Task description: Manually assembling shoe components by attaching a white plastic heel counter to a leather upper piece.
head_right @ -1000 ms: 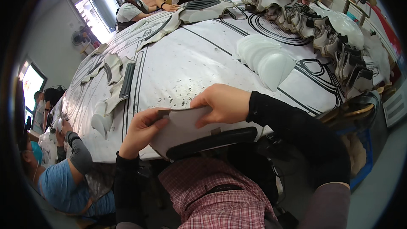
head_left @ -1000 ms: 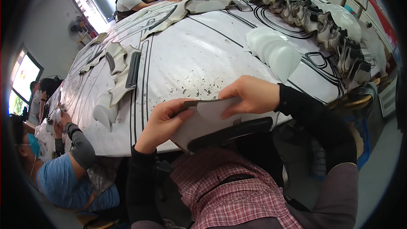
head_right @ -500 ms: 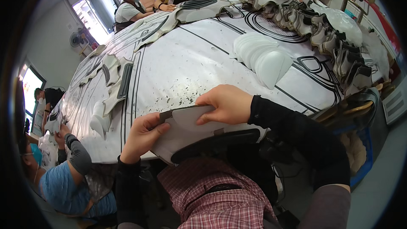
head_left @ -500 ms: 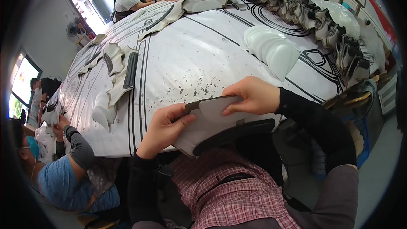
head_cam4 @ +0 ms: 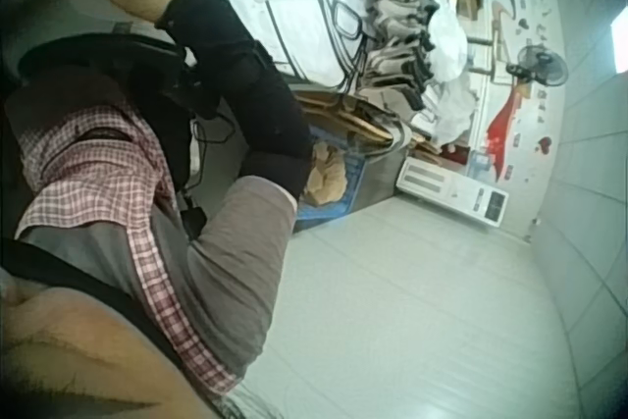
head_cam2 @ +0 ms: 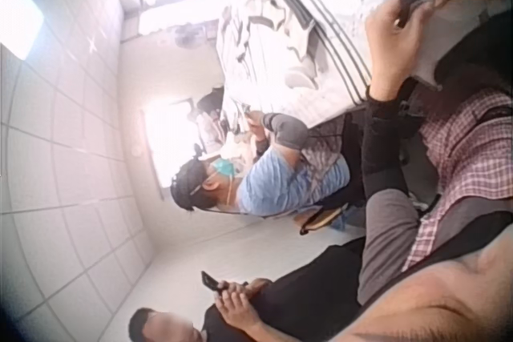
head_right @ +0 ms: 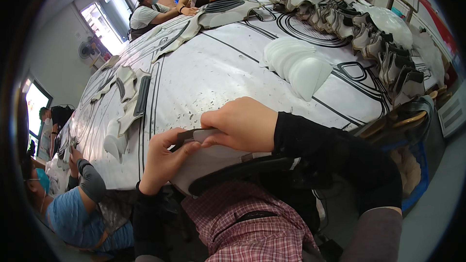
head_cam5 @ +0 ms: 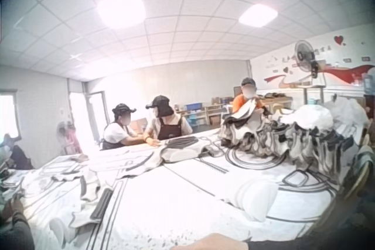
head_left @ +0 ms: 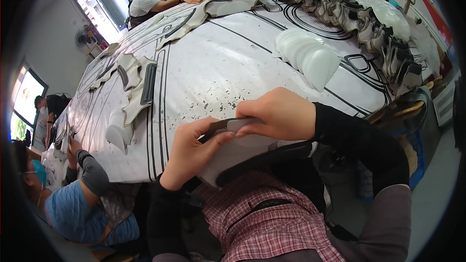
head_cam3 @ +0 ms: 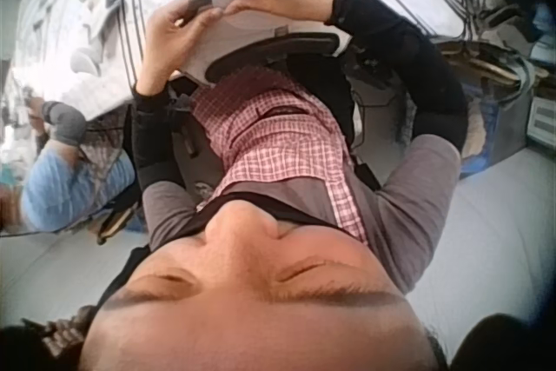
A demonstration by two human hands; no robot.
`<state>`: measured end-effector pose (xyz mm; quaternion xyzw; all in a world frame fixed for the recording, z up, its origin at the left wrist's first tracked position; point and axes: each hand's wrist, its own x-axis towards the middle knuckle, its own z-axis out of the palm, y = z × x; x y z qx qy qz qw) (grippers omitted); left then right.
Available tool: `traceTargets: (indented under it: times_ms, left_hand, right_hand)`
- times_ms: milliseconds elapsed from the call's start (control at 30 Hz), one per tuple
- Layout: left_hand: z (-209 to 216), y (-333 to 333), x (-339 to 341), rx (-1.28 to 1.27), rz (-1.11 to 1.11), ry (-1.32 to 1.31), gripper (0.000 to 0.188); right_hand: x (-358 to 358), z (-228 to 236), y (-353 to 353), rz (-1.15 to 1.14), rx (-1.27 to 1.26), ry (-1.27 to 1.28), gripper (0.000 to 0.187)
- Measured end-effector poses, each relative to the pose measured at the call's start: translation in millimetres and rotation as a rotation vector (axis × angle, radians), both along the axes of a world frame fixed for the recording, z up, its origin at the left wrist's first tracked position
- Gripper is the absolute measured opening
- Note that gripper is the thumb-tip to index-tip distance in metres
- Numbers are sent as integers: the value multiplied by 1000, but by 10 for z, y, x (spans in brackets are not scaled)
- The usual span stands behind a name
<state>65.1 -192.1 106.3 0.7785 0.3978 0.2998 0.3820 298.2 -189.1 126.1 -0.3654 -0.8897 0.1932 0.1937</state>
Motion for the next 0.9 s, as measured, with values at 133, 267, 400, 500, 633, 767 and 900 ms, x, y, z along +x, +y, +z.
traceTargets:
  times_ms: [133,267,400,500,633,767,900]
  left_hand:
    - [-62,61,-79,-230,-86,-212,20]
    - [-167,56,-57,-339,-89,-342,18]
    - [-156,-17,-3,-105,12,-271,19]
    - [-80,-96,12,122,105,-76,19]
    - [-37,-156,40,282,149,-13,18]
    - [-92,-154,37,291,148,-16,16]
    - [-86,-198,97,218,201,-98,16]
  right_hand:
    - [7,-28,-5,75,-98,221,24]
    - [-15,-111,-30,79,-22,312,24]
    - [-2,-117,-33,-53,-12,275,23]
    - [-31,-151,-24,-86,24,244,23]
    - [-44,-148,0,-27,48,222,22]
    - [-46,-78,-50,-16,50,155,20]
    - [-97,-99,-55,-50,201,180,16]
